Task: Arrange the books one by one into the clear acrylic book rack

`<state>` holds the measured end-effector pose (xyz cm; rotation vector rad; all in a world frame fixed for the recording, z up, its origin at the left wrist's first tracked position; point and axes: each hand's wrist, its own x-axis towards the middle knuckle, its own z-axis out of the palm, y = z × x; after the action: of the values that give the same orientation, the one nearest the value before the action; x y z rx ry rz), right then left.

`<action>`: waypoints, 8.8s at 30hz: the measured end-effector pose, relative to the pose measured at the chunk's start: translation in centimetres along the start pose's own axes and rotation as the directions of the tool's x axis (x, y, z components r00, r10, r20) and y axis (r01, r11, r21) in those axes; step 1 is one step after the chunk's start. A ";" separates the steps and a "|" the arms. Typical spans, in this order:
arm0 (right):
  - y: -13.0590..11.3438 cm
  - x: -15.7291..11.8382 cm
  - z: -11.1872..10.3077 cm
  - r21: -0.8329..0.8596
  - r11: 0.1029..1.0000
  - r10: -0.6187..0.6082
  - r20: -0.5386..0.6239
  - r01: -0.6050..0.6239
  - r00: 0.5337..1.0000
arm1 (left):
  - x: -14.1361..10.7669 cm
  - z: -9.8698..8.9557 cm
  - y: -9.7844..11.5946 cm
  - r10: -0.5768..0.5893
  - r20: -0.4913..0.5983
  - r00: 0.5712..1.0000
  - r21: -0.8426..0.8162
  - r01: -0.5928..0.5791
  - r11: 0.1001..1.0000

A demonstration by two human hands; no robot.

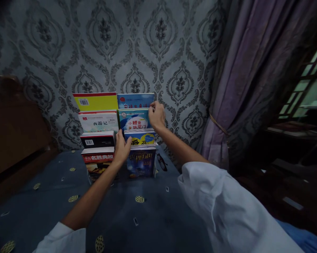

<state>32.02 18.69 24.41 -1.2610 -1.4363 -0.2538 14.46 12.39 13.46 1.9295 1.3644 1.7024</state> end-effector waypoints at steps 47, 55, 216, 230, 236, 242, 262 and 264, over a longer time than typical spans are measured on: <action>7.3 0.0 -2.9 0.537 0.638 -0.056 0.747 -0.552 0.662 | -0.2 0.2 0.1 0.014 -0.025 1.000 -0.030 -0.014 0.999; 6.7 -1.5 -3.3 0.602 0.588 -0.106 0.720 -0.540 0.686 | -0.3 0.2 -0.1 0.031 -0.035 0.999 -0.019 -0.032 0.999; 7.4 -2.7 0.6 0.656 0.671 -0.060 0.512 -0.345 0.857 | 13.8 -9.2 7.5 0.332 0.638 0.695 0.572 -0.716 0.401; 7.1 -3.1 0.2 0.655 0.702 -0.105 0.483 -0.279 0.869 | 15.7 -8.8 8.3 0.221 0.735 0.641 0.548 -0.754 0.363; 7.2 -3.1 0.4 0.652 0.692 -0.082 0.499 -0.311 0.863 | 15.9 -8.8 8.4 0.232 0.718 0.656 0.550 -0.739 0.389; 7.3 -3.0 0.2 0.641 0.678 -0.056 0.533 -0.360 0.844 | 15.8 -9.2 8.2 0.218 0.718 0.661 0.548 -0.730 0.408; 6.8 -4.6 0.6 0.709 0.656 -0.061 0.392 -0.259 0.918 | 15.5 -8.8 7.3 0.316 0.685 0.656 0.529 -0.746 0.404; 6.8 -4.5 0.8 0.702 0.671 -0.055 0.368 -0.238 0.928 | 16.0 -9.0 7.6 0.294 0.707 0.643 0.514 -0.753 0.410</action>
<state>35.88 19.57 17.21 -0.6961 -1.5360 0.6351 8.53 16.65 31.91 3.3480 1.4259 0.4727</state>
